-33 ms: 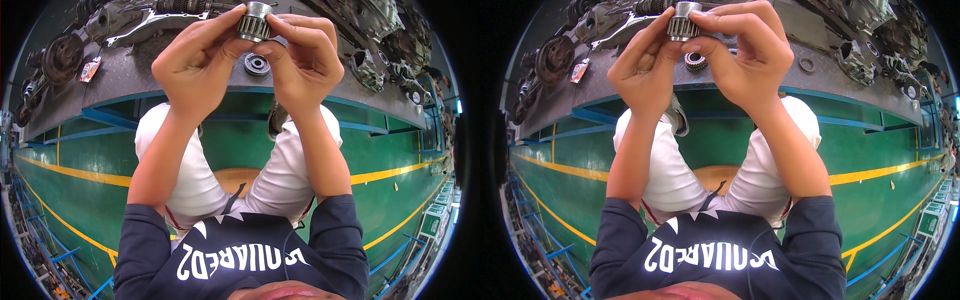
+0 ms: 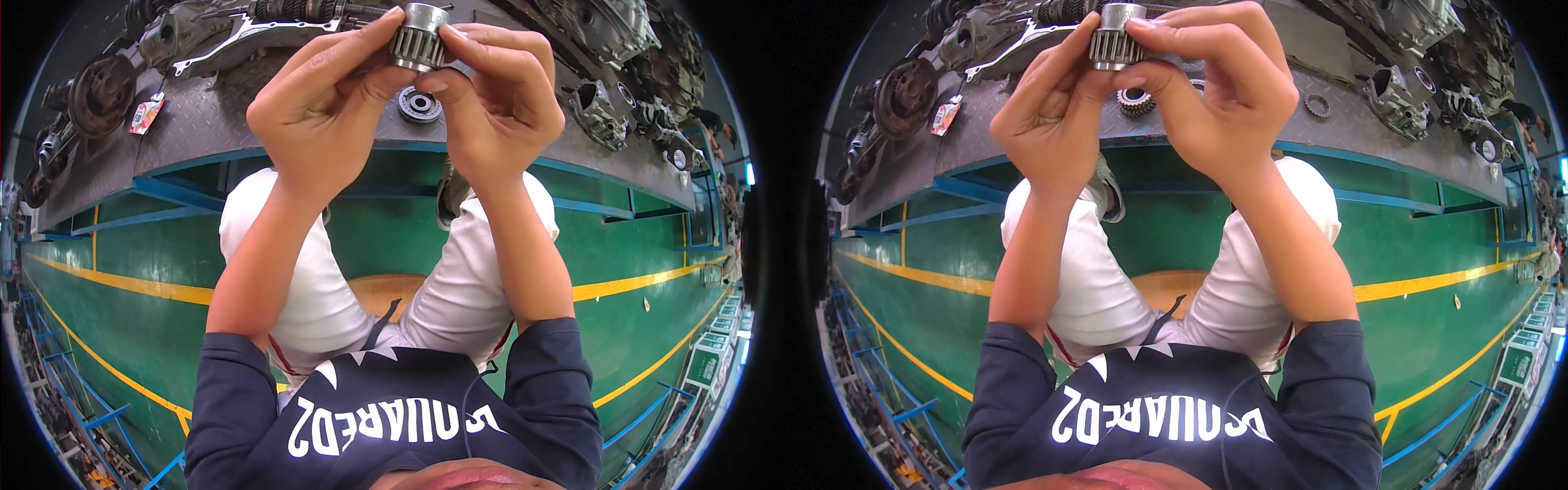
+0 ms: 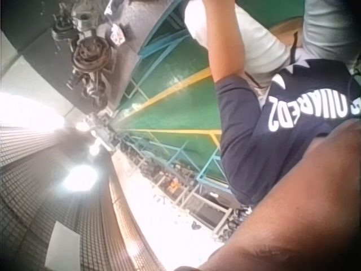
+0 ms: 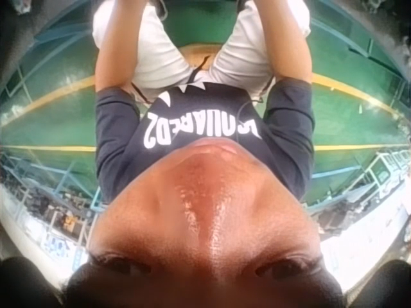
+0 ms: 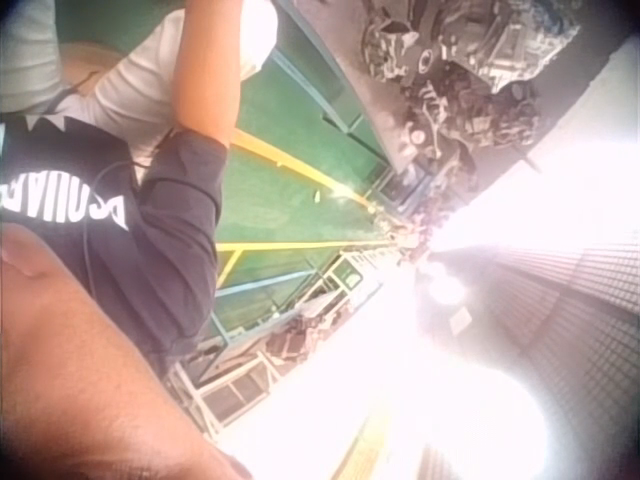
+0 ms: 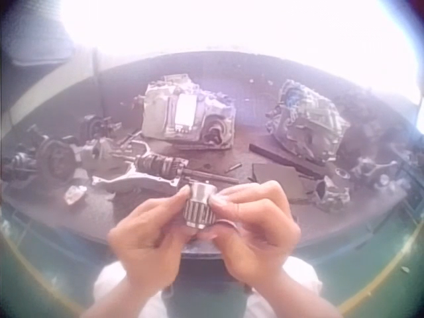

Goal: The person fits gear components and bearings onto a shaft by hand. They then pick up the shaft and place it into a transmission housing.

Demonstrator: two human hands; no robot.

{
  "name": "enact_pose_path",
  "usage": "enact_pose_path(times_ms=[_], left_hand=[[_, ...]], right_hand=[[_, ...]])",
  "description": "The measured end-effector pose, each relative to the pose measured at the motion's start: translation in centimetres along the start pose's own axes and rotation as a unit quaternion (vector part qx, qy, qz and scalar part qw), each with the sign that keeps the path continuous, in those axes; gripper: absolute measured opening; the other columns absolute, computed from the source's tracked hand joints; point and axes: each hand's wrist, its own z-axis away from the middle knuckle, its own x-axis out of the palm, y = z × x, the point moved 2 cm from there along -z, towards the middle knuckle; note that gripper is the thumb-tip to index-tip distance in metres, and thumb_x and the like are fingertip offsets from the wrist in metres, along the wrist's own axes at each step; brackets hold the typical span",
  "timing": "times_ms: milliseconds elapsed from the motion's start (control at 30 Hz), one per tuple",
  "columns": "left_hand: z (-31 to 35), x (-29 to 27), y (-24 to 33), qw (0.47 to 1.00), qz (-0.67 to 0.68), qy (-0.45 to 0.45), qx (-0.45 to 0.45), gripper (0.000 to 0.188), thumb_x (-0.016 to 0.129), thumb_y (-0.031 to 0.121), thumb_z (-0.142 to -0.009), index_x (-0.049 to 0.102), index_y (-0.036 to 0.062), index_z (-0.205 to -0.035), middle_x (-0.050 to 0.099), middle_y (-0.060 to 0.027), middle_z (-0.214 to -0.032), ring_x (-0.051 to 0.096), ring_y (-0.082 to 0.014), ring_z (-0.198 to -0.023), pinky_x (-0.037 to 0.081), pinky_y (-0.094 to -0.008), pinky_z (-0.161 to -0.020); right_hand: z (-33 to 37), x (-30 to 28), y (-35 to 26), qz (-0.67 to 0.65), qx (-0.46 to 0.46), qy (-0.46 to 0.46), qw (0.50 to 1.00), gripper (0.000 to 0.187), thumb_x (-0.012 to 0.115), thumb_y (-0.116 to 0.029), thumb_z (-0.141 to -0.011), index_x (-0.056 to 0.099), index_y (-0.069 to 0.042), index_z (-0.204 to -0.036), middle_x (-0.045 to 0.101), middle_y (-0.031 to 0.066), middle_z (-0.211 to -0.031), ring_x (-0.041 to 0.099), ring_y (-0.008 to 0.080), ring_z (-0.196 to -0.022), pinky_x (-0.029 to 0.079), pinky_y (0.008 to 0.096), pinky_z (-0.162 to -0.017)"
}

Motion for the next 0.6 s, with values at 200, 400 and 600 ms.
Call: enact_pose_path(times_ms=[200, 400, 600], left_hand=[[-0.4, 0.5, 2.1, 0.996, 0.014, 0.007, 0.093, 0.034, 0.079, -0.016, -0.086, 0.077, -0.0095, -0.119, 0.077, -0.0187, -0.109, 0.078, -0.0193, -0.09, 0.065, -0.027, -0.08], [-0.2, 0.9, 1.7, 0.995, 0.003, 0.024, 0.102, 0.033, 0.076, -0.014, -0.091, 0.077, -0.0065, -0.122, 0.078, -0.0155, -0.106, 0.077, -0.0168, -0.092, 0.063, -0.0253, -0.079], [0.1, 1.4, -0.5, 0.983, 0.154, 0.022, -0.1, 0.028, 0.067, 0.0, -0.105, 0.073, -0.0038, -0.132, 0.079, -0.0123, -0.109, 0.076, -0.0166, -0.094, 0.063, -0.0267, -0.08]], right_hand=[[0.2, -0.1, -1.0, 0.036, -0.022, 0.008, 0.999, 0.032, 0.086, 0.001, -0.087, 0.071, 0.008, -0.115, 0.064, 0.0162, -0.121, 0.07, 0.0258, -0.113, 0.063, 0.0326, -0.093], [-0.1, 0.6, -1.1, 0.032, -0.043, 0.014, 0.998, 0.035, 0.088, 0.0, -0.086, 0.07, 0.008, -0.116, 0.063, 0.0156, -0.119, 0.07, 0.0247, -0.112, 0.062, 0.0338, -0.095], [-0.4, 0.1, -0.3, 0.117, -0.037, -0.057, 0.991, 0.053, 0.088, 0.003, -0.085, 0.066, 0.006, -0.134, 0.063, 0.0149, -0.125, 0.068, 0.0209, -0.111, 0.059, 0.029, -0.089]])
